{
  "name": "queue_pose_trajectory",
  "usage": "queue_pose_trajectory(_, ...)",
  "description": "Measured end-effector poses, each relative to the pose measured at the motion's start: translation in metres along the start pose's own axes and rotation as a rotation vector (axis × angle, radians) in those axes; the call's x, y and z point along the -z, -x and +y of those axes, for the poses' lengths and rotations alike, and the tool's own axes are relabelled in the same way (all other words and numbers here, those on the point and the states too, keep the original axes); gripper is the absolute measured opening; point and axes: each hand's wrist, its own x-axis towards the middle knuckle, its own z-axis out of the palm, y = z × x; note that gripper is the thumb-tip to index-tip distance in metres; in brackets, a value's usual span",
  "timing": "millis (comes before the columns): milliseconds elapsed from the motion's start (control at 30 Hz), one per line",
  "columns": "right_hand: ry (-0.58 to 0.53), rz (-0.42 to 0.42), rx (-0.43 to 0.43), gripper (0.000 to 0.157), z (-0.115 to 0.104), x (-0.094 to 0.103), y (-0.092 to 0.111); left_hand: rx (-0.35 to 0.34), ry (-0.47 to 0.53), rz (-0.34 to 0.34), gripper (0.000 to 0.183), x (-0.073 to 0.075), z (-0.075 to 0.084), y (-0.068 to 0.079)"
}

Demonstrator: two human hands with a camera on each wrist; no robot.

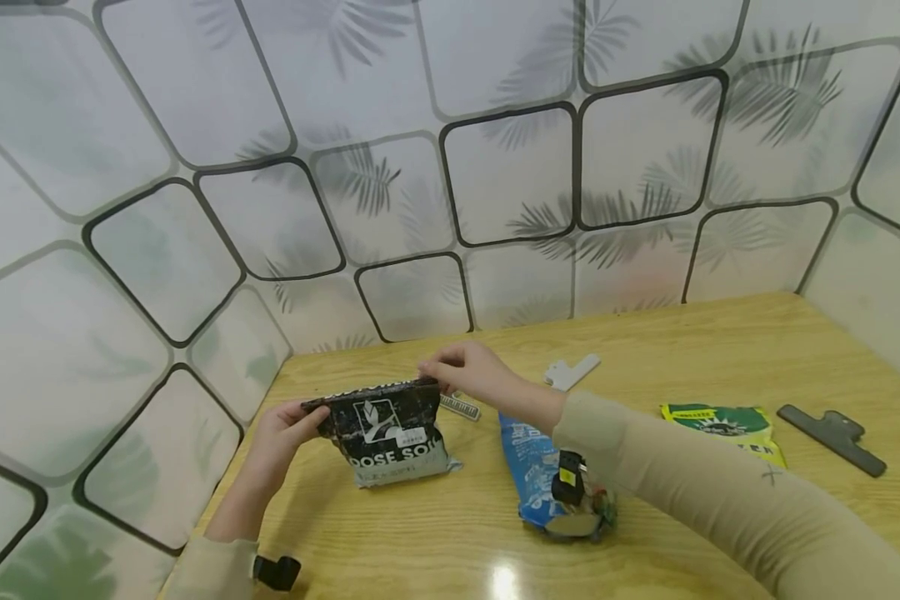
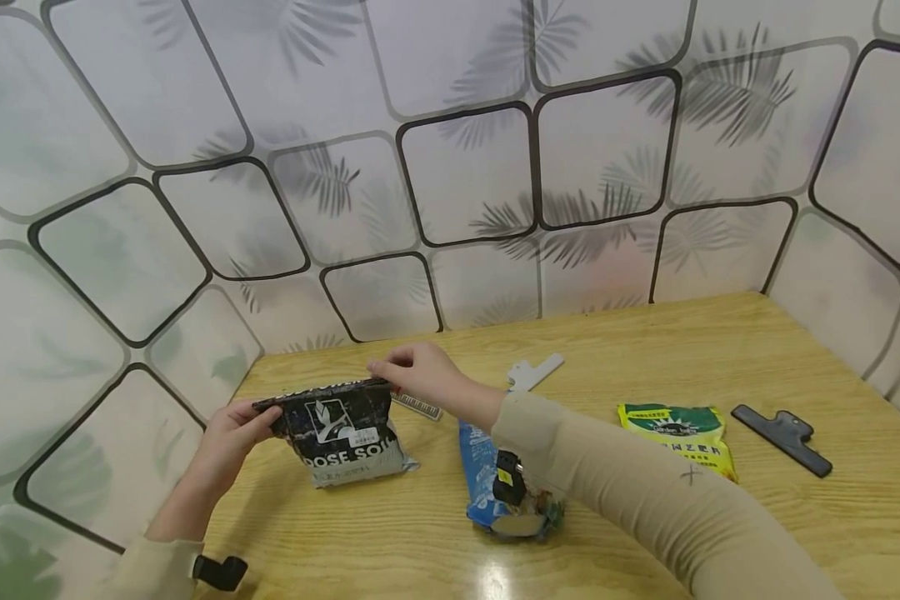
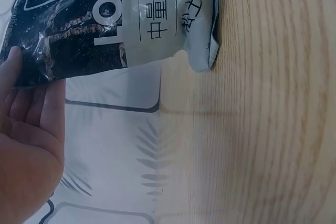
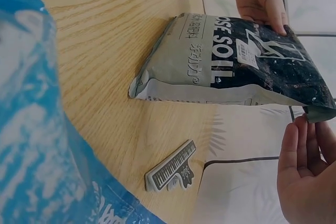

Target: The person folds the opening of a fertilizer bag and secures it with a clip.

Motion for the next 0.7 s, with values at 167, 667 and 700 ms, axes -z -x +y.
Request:
queue_pose_trajectory(167,-0.017,-0.001,-0.017,0.036,-0.002,0.0,-0.004,-0.004,0.0,-0.004,0.027,0.001,-0.001,0.0)
queue_pose_trajectory(667,-0.118,0.03,-0.073,0.039,0.006,-0.001,-0.022,-0.004,-0.009,-0.011,0.037,0.003,-0.001,0.002)
queue_pose_trajectory(700,-0.125,0.034,-0.079,0.039,0.007,-0.002,-0.023,0.0,-0.011,-0.008,0.038,0.003,-0.001,0.002)
